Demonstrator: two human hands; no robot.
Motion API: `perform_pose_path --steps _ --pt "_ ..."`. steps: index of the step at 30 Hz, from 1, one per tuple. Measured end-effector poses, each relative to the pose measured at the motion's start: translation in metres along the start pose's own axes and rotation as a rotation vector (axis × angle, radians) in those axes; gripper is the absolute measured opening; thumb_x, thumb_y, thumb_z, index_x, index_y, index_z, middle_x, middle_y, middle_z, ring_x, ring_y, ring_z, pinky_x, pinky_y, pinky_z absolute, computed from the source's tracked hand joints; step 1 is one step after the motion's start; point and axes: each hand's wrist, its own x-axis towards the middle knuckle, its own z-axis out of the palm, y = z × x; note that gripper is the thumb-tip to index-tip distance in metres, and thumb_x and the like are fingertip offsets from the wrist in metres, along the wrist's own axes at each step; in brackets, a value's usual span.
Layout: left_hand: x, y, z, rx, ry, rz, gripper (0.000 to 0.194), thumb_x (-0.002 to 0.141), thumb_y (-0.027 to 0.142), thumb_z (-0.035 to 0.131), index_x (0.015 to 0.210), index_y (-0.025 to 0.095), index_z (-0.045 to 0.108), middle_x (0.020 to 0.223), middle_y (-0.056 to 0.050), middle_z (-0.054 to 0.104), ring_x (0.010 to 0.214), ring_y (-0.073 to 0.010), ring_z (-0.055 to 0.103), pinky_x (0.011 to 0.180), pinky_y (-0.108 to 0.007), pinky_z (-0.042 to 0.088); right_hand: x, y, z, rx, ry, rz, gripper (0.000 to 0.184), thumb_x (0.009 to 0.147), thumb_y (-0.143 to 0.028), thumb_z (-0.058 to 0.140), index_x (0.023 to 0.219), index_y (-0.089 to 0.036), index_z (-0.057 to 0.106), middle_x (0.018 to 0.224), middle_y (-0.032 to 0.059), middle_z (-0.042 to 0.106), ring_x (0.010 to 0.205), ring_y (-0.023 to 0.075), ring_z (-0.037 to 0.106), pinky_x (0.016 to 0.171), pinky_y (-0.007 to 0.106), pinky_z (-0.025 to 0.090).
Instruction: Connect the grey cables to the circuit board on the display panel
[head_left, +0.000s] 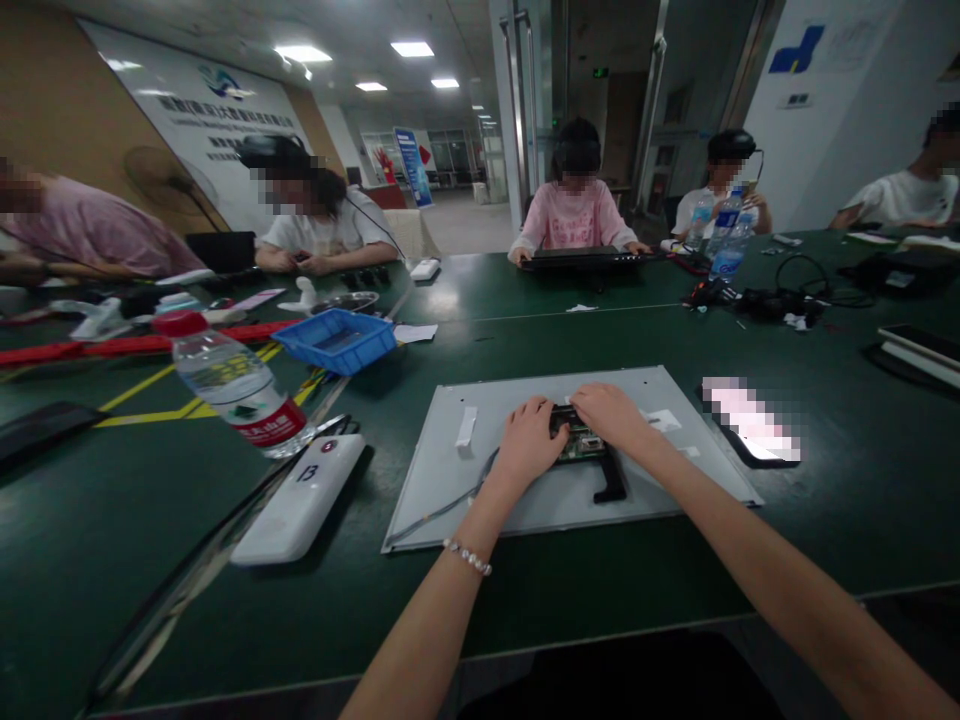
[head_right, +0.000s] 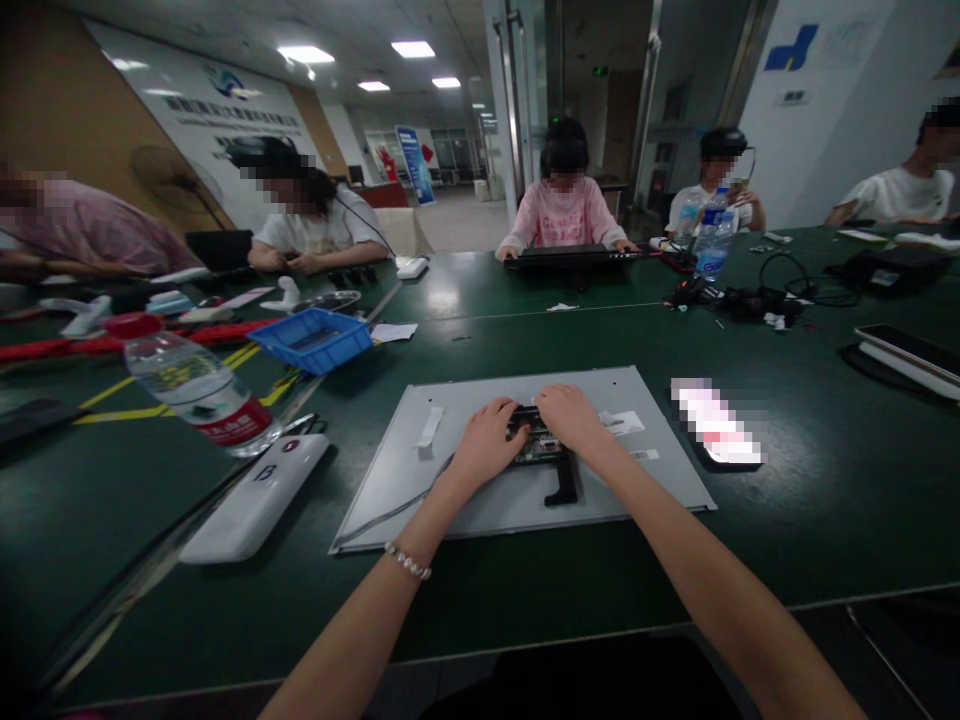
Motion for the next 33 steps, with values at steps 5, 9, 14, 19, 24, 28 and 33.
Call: perform_pose_path --steps 5,9,14,19,24,28,33 --pt "0.000 0.000 0.001 0.005 0.019 0.009 0.034 0.087 0.036 0.043 0.114 0.017 0.052 0.118 -0.009 0.054 0.107 -0.0249 0.051 0.092 -0.037 0.039 -0.002 0.000 0.001 0.066 0.057 0.026 0.029 0.093 -0.020 0.037 0.108 -0.015 0.062 0.097 0.0112 0.067 0.096 0.0222 0.059 0.084 0.032 0.041" --pt "0.000 0.001 -0.001 0.010 0.021 0.012 0.035 0.087 0.036 0.043 0.115 0.017 0.052 0.118 -0.009 0.054 0.107 -0.0243 0.051 0.092 -0.036 0.039 -0.003 0.005 -0.004 0.135 0.084 0.083 0.032 0.093 -0.022 0.036 0.115 -0.015 0.059 0.106 0.0112 0.066 0.104 0.0211 0.057 0.090 0.031 0.040" --pt "0.000 0.001 -0.004 0.008 -0.008 -0.002 0.037 0.088 0.038 0.042 0.117 0.017 0.051 0.120 -0.009 0.053 0.109 -0.0251 0.050 0.094 -0.037 0.038 -0.017 0.033 -0.013 0.242 0.033 0.173 0.032 0.090 -0.022 0.041 0.116 -0.015 0.060 0.115 0.0104 0.063 0.110 0.0208 0.055 0.096 0.032 0.038" --pt "0.000 0.001 -0.006 -0.018 -0.037 -0.011 0.040 0.089 0.040 0.040 0.120 0.016 0.050 0.124 -0.010 0.051 0.113 -0.0254 0.048 0.096 -0.037 0.037 -0.054 0.075 -0.008 0.438 0.036 0.304 0.032 0.084 -0.021 0.052 0.114 -0.016 0.061 0.118 0.0096 0.062 0.111 0.0215 0.054 0.097 0.036 0.039" --pt "-0.001 0.001 -0.005 -0.031 -0.028 -0.013 0.039 0.089 0.039 0.041 0.120 0.017 0.049 0.124 -0.010 0.051 0.113 -0.0251 0.048 0.097 -0.038 0.036 -0.076 0.095 0.006 0.699 -0.117 0.387 0.035 0.075 -0.025 0.063 0.109 -0.020 0.065 0.116 0.0089 0.061 0.099 0.0210 0.060 0.085 0.034 0.047" --pt "-0.001 0.001 -0.007 -0.036 -0.030 -0.028 0.038 0.088 0.037 0.043 0.121 0.018 0.049 0.125 -0.009 0.051 0.113 -0.0241 0.048 0.098 -0.037 0.035 -0.075 0.091 0.012 0.699 -0.117 0.377 0.032 0.075 -0.019 0.061 0.106 -0.018 0.065 0.112 0.0087 0.061 0.096 0.0193 0.060 0.085 0.034 0.047" --pt "-0.002 0.000 -0.010 -0.030 -0.052 -0.024 0.039 0.090 0.038 0.040 0.122 0.017 0.048 0.125 -0.009 0.050 0.114 -0.0233 0.047 0.098 -0.037 0.033 -0.071 0.084 0.012 0.667 -0.080 0.363 0.028 0.077 -0.018 0.059 0.104 -0.017 0.065 0.102 0.0076 0.064 0.089 0.0178 0.061 0.082 0.033 0.047"
